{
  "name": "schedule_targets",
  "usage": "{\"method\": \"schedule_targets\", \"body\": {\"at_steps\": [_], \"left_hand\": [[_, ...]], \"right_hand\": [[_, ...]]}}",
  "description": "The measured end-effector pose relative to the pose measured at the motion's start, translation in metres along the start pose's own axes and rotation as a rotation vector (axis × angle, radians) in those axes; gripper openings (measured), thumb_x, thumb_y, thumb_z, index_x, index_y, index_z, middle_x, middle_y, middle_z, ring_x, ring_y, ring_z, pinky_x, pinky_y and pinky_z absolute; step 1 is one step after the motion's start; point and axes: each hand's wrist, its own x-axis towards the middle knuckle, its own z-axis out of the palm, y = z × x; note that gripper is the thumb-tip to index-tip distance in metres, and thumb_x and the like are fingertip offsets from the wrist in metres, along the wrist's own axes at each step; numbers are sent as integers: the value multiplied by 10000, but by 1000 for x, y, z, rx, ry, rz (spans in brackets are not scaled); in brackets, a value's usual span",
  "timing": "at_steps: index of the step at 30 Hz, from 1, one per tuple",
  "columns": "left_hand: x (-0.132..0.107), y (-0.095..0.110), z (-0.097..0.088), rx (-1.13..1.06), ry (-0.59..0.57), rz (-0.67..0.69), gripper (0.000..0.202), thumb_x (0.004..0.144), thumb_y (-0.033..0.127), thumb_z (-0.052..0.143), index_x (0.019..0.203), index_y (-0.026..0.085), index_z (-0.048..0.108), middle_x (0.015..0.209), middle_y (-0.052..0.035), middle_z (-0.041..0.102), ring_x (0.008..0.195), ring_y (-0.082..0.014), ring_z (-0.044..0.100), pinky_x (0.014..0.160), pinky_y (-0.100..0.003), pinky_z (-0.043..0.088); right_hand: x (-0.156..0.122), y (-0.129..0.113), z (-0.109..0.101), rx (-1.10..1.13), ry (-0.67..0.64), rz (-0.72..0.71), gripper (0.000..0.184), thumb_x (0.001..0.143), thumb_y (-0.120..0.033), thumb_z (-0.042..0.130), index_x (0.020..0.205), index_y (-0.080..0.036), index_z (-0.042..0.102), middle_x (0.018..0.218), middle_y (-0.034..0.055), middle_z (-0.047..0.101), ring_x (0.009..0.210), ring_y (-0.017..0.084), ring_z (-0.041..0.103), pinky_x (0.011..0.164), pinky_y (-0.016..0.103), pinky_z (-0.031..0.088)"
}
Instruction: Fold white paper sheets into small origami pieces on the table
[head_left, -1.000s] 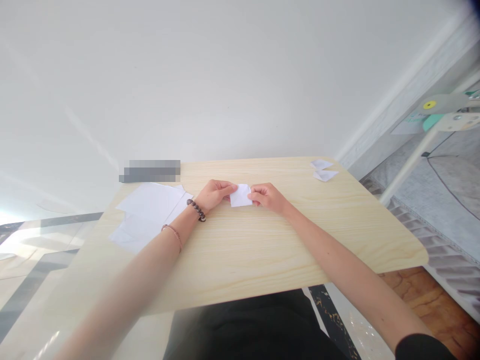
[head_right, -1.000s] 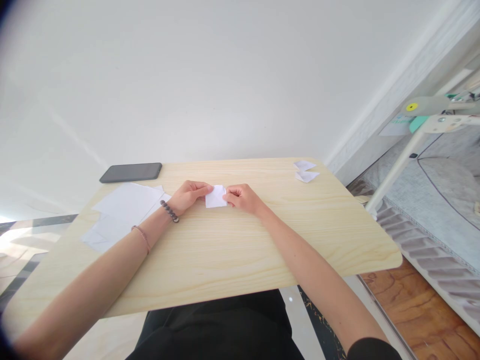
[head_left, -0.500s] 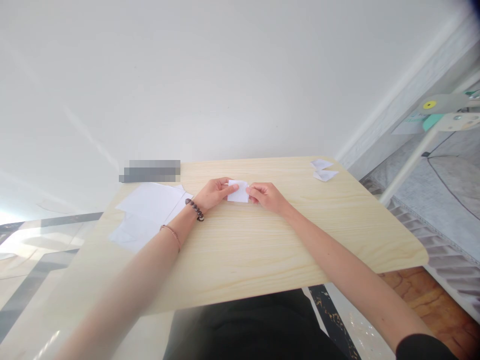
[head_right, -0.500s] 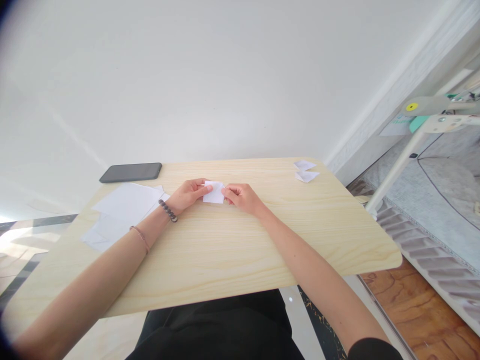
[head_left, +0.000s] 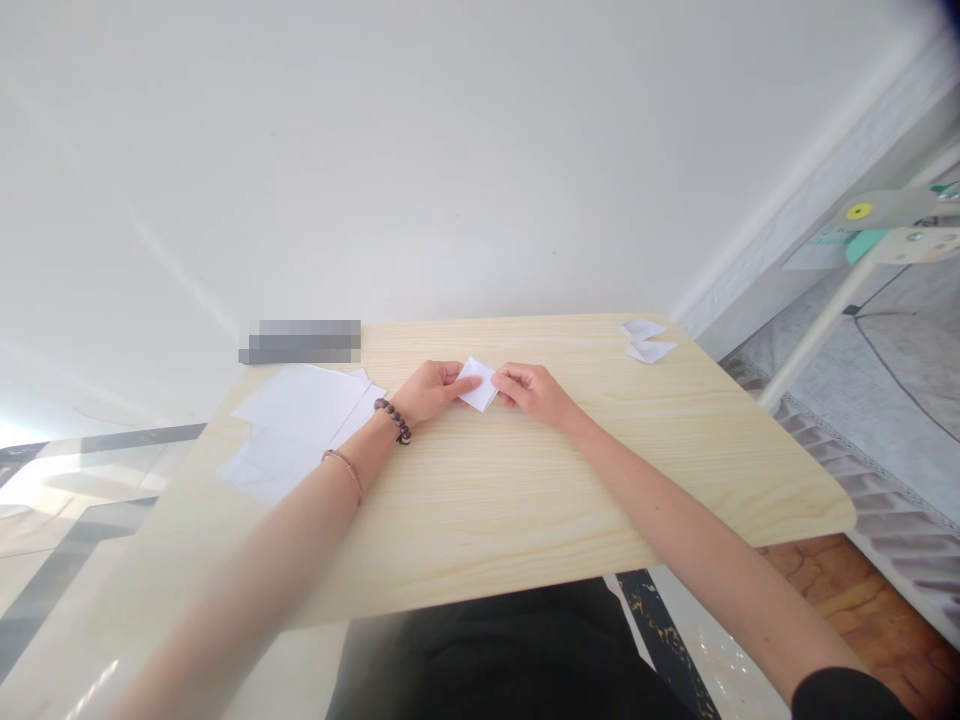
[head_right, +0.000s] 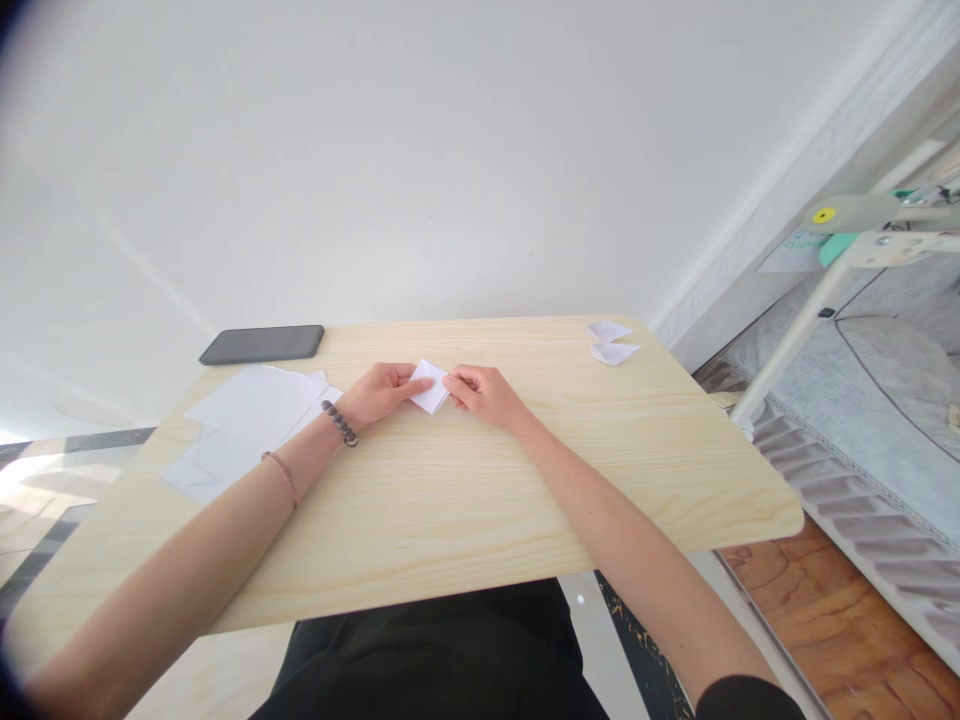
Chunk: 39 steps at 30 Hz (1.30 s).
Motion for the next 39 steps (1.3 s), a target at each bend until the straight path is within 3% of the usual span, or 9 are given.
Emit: {"method": "schedule_targets", "body": {"at_steps": [5, 15, 18, 21, 24, 27, 30, 33, 39], "left_hand": [[2, -4, 2, -90, 3, -10, 422, 630, 371, 668, 945, 115, 550, 819, -71, 642, 734, -167, 605, 689, -321, 490], [3, -7, 3, -234, 21, 7, 417, 587, 271, 713, 917, 97, 528, 852, -90, 644, 789, -187, 610, 747, -366, 481], [3, -7, 1, -194, 43, -22, 482, 591, 286, 714, 987, 110, 505, 773, -70, 650, 677, -158, 611, 692, -346, 488], [4, -8, -1, -172, 146, -17, 469, 630, 338, 681, 1004, 127, 492, 704, -46, 648, 628, -143, 607, 677, -327, 484], [6, -10, 0, -172, 208, 29, 361, 671, 386, 631, 902, 124, 541, 783, -55, 643, 685, -144, 608, 702, -309, 482], [8, -12, 3, -88, 223, 85, 331, 683, 407, 606, 856, 126, 580, 846, -54, 631, 712, -136, 589, 708, -290, 473], [8, -14, 4, 9, 222, 125, 343, 707, 420, 567, 887, 130, 597, 861, -58, 627, 738, -140, 569, 701, -281, 463], [8, -15, 3, 61, 233, 150, 357, 730, 406, 540, 958, 136, 590, 899, -68, 629, 757, -144, 563, 701, -277, 454], [6, -13, -3, 235, 356, 221, 278, 744, 367, 533, 905, 152, 606, 898, -58, 639, 831, -163, 569, 793, -290, 423]], "right_hand": [[1, 2, 2, 84, 64, 53, 314, 780, -449, 433, 694, -156, 510, 651, 12, 575, 538, 81, 510, 515, 203, 402], [2, 3, -1, 59, -38, 33, 305, 778, -405, 446, 625, -147, 506, 608, 10, 573, 517, 74, 496, 531, 208, 418], [3, 4, 0, 79, -2, 62, 307, 774, -417, 450, 629, -150, 495, 593, 4, 557, 509, 75, 499, 511, 205, 418], [3, 5, 2, 88, 43, 80, 299, 769, -425, 454, 660, -151, 497, 628, 6, 562, 506, 71, 506, 489, 199, 412], [4, 6, 3, 83, 108, 86, 274, 747, -418, 487, 847, -164, 517, 782, 28, 583, 520, 69, 522, 437, 185, 385], [5, 8, 3, 114, 189, 65, 376, 724, -409, 518, 1027, -196, 455, 955, 56, 545, 569, 81, 542, 396, 179, 371], [6, 11, 3, 119, 240, 55, 362, 722, -386, 520, 1028, -206, 449, 930, 42, 525, 565, 76, 531, 390, 177, 371], [5, 12, 3, 104, 212, 56, 348, 720, -345, 521, 1037, -218, 454, 882, 17, 510, 509, 54, 503, 388, 179, 367], [4, 8, 5, -53, 225, -26, 263, 743, -281, 485, 994, -208, 506, 886, 26, 536, 563, 66, 527, 481, 197, 415]]}}
